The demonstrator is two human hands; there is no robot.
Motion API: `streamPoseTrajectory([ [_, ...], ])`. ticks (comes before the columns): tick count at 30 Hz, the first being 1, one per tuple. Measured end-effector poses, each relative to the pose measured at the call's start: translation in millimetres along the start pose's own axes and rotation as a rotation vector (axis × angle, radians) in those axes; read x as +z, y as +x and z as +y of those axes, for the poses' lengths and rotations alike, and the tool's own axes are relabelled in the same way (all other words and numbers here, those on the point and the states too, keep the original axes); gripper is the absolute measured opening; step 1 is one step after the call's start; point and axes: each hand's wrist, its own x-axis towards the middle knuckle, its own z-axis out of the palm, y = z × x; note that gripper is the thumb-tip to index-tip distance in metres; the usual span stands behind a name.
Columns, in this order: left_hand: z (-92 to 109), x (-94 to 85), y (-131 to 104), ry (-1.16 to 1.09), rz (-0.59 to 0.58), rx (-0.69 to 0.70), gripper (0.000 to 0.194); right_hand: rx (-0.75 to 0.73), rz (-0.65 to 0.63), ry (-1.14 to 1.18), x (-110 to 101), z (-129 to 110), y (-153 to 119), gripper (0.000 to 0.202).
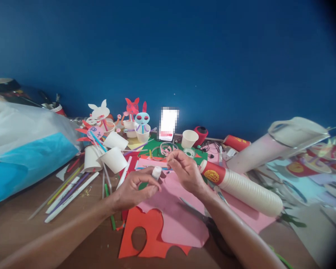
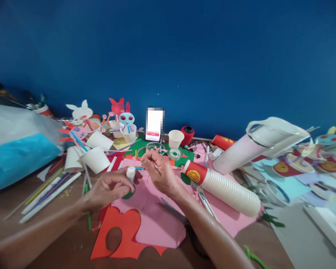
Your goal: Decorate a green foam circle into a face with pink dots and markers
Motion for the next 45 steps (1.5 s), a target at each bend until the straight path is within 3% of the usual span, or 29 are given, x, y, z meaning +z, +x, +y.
streamPoseTrajectory([
  [3, 0.0, -2.1, 0.4, 0.146, 0.024, 0.086, 0.016, -0.032, -0.038, -0.062, -1.5, -1.7, 1.5, 0.018],
  [6, -1.3, -3.4, -0.8, 0.272, 0.061, 0.149, 0.017, -0.184, -0.046, -0.232, -4.2, -4.7, 2.5, 0.015],
  [10, -1.1, -4.0, -1.4, 0.378, 0.099, 0.167, 0.017, -0.411, -0.034, -0.469, -9.8, -6.7, 3.1, 0.014],
  [16, 2.3, -3.7, 1.1, 0.460, 0.078, 0.175, 0.018, -0.553, -0.026, -0.667, -16.3, -9.7, 2.2, 0.015],
  [26, 4.1, -1.3, 2.0, 0.482, 0.016, 0.152, 0.019, -0.591, -0.118, -0.890, -17.3, -12.6, -0.8, 0.016],
  [36, 2.0, -2.8, 2.9, 0.525, 0.005, 0.157, 0.020, -0.570, -0.186, -0.895, -18.0, -12.6, -0.5, 0.019],
  [45, 0.5, -3.1, 0.8, 0.526, -0.006, 0.164, 0.017, -0.582, -0.173, -0.904, -17.3, -7.2, -0.5, 0.015],
])
